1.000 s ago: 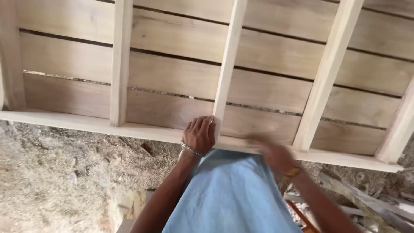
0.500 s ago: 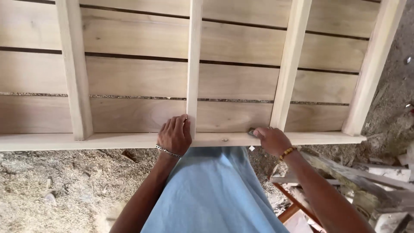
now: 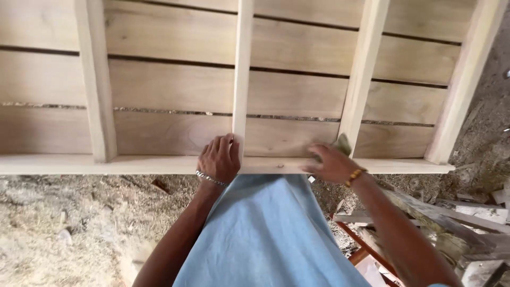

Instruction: Sanding a wooden frame manually using a piece of sandpaper.

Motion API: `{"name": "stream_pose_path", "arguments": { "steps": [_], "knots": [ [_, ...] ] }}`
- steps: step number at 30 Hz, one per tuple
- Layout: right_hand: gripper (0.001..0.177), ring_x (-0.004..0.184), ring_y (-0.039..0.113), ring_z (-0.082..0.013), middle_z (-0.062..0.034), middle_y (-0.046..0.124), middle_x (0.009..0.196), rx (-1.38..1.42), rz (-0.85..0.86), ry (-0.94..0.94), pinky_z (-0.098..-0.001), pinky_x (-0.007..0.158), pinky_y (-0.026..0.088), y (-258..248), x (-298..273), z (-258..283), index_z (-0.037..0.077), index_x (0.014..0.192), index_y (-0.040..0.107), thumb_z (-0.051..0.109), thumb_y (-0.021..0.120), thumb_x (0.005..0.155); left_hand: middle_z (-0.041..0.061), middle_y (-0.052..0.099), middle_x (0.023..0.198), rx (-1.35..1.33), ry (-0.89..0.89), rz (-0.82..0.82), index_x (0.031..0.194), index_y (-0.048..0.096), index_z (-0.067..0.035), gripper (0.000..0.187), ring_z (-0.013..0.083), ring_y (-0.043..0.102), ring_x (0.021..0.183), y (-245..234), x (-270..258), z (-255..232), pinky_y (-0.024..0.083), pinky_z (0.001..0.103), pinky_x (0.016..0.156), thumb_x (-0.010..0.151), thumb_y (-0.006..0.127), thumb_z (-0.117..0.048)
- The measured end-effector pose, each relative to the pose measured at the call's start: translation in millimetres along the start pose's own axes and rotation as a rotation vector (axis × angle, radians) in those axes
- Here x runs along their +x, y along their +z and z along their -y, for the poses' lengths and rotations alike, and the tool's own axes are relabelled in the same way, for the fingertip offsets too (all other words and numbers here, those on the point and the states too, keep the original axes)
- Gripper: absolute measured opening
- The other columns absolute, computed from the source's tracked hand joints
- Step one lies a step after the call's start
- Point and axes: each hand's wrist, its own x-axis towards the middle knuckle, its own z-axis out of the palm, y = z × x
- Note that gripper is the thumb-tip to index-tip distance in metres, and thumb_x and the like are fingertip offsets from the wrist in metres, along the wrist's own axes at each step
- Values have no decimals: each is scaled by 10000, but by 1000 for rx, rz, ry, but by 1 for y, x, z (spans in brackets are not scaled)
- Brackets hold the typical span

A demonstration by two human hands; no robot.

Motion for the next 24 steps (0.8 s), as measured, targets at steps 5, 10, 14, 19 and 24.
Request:
{"name": "stream_pose_path", "arguments": {
  "steps": [5,10,14,19,24],
  "knots": [
    [881,1454,351,-218,-72,325,1600,-355,29,139,-420,1159,375,-19,-39,7,147,1503,372,570,755,832,166,696,1012,39,39,-13,1160,622,-23,278,337,688,886,6,-1,5,547,470,791,1026,553,-256],
    [907,1456,319,-193,-25,354,1569,-699,-89,-24,-476,1238,210,-36,-43,5,181,1554,374,466,791,800,168,678,1025,65,40,1,1163,602,-19,297,355,679,901,6,-3,2,539,472,802,1029,553,-279],
    [703,1438,364,-137,63,389,1577,-991,44,54,-470,1201,252,-47,-35,2,250,1451,476,254,766,810,170,678,1026,54,36,32,1169,594,-28,291,357,678,891,6,-1,2,535,477,802,1029,545,-278],
    [408,1355,465,-201,24,495,1503,-1059,43,9,-506,1121,334,-40,-16,-10,289,1325,616,213,626,925,166,676,1018,53,41,40,1174,595,-30,291,349,683,895,4,-3,6,540,475,804,1037,544,-281],
    [466,1123,669,-173,19,642,1419,-544,80,156,-391,1005,556,-21,-10,-3,276,1389,622,101,433,1001,163,679,993,20,55,6,1164,610,-17,311,351,682,874,-1,-3,3,539,470,786,1027,559,-292]
  ]
}}
